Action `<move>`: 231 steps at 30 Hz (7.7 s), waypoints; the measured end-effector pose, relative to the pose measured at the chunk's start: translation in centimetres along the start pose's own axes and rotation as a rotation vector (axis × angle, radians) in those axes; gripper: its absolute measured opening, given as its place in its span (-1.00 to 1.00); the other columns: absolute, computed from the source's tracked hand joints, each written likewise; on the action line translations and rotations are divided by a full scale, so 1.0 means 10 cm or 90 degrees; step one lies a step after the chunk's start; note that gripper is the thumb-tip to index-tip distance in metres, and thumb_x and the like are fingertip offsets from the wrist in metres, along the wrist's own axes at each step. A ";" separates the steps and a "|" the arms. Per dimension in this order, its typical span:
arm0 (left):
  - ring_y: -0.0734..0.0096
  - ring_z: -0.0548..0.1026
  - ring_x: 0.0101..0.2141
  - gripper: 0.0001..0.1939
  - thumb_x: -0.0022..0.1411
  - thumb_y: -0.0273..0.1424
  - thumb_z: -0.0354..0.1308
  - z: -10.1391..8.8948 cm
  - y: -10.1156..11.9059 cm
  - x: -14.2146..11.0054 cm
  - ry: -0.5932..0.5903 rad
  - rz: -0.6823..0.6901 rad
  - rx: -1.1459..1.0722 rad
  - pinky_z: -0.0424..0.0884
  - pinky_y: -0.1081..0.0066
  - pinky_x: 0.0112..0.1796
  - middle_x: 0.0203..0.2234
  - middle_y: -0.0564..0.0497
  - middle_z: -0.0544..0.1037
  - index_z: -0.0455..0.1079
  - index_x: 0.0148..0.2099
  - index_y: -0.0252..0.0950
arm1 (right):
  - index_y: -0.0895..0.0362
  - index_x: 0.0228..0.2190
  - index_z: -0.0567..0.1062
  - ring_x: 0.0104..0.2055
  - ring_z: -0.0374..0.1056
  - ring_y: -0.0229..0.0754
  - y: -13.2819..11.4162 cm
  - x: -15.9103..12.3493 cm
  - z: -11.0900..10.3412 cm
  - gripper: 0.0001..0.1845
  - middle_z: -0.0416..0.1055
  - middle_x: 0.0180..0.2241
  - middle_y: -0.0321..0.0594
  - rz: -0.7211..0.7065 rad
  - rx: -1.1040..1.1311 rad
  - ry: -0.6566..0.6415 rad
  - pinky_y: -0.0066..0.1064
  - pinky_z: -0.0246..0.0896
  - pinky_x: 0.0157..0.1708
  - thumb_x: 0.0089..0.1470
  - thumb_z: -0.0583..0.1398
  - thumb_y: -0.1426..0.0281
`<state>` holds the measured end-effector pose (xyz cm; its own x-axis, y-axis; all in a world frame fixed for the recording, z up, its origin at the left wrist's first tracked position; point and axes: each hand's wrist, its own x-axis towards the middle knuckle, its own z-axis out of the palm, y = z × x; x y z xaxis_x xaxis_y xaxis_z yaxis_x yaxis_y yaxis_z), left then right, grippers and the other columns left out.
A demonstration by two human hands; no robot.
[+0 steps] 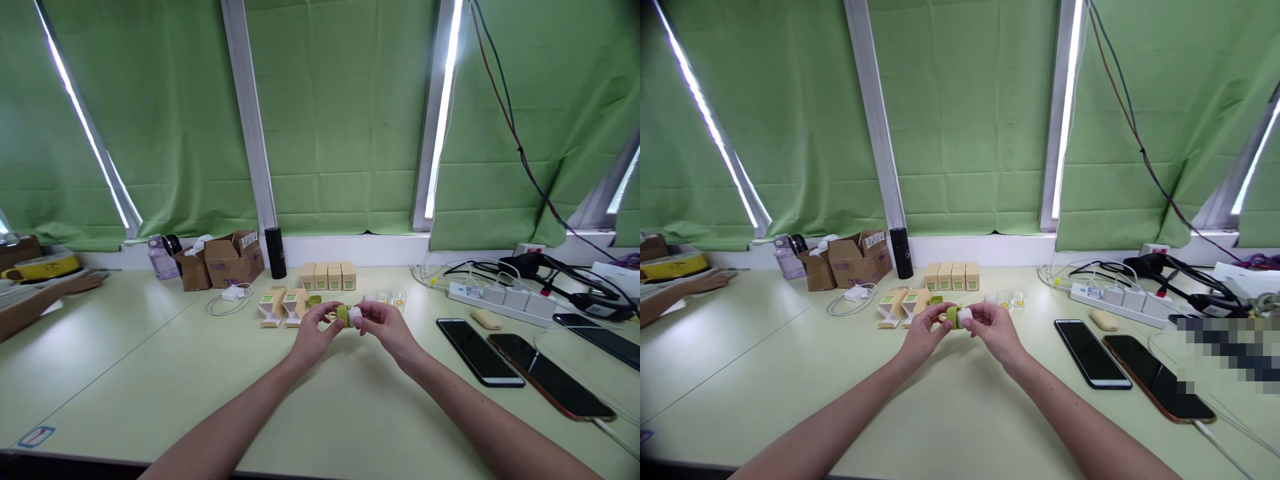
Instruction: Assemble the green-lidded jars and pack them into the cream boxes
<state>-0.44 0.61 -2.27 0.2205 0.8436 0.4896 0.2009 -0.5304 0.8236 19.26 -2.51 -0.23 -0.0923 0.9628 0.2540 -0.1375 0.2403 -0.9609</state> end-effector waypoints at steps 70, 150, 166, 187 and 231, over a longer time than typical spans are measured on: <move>0.07 0.63 -0.05 -0.37 0.30 -0.02 0.23 0.13 0.22 -0.11 -0.083 -0.054 -0.245 0.61 0.08 -0.01 0.00 -0.19 0.58 0.35 0.27 -0.26 | 0.00 0.15 0.39 -0.09 0.52 0.01 0.08 -0.15 0.00 -0.59 0.45 0.10 0.00 -0.455 -0.596 0.000 -0.13 0.51 -0.15 0.28 0.17 0.38; 0.23 0.55 -0.12 -0.42 0.27 -0.08 0.30 0.24 0.15 -0.12 -0.037 -0.051 -0.220 0.51 0.25 -0.04 -0.09 -0.15 0.59 0.40 0.20 -0.31 | 0.07 0.01 0.34 -0.11 0.51 -0.01 0.20 -0.09 0.08 -0.70 0.47 -0.03 0.01 -0.544 -0.661 0.006 -0.20 0.52 -0.26 0.29 0.06 0.55; 0.28 0.61 -0.35 -0.30 0.35 0.09 0.08 0.12 0.16 -0.09 -0.062 -0.133 -0.251 0.54 0.29 -0.34 -0.14 -0.19 0.61 0.30 0.29 -0.32 | 0.03 -0.01 0.26 -0.26 0.45 -0.13 0.16 -0.09 0.03 -0.66 0.48 -0.16 -0.14 -0.247 -0.297 0.035 -0.21 0.45 -0.24 0.20 0.21 0.34; 0.05 0.33 0.13 -0.57 0.26 -0.50 0.25 0.03 0.09 -0.08 0.008 0.244 0.211 0.32 0.02 0.15 0.06 -0.15 0.45 0.43 0.16 -0.14 | 0.13 -0.37 0.48 -0.46 0.38 -0.24 0.12 0.00 0.02 -0.45 0.47 -0.45 -0.26 0.106 0.146 -0.045 -0.41 0.23 -0.48 -0.09 0.42 -0.08; 0.13 0.56 -0.11 -0.42 0.11 0.11 0.30 -0.02 -0.04 0.11 0.117 -0.119 -0.110 0.49 0.23 -0.09 -0.14 -0.15 0.65 0.59 -0.11 -0.32 | -0.04 -0.22 0.33 -0.02 0.51 0.03 0.20 0.43 -0.59 -0.78 0.54 -0.05 -0.17 -0.117 -0.031 0.121 -0.02 0.36 0.01 0.18 0.14 0.12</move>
<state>-0.49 1.76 -2.06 0.0153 0.9346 0.3553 0.0533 -0.3556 0.9331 24.43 2.80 -1.72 0.1172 0.9070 0.4045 -0.0870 0.4151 -0.9056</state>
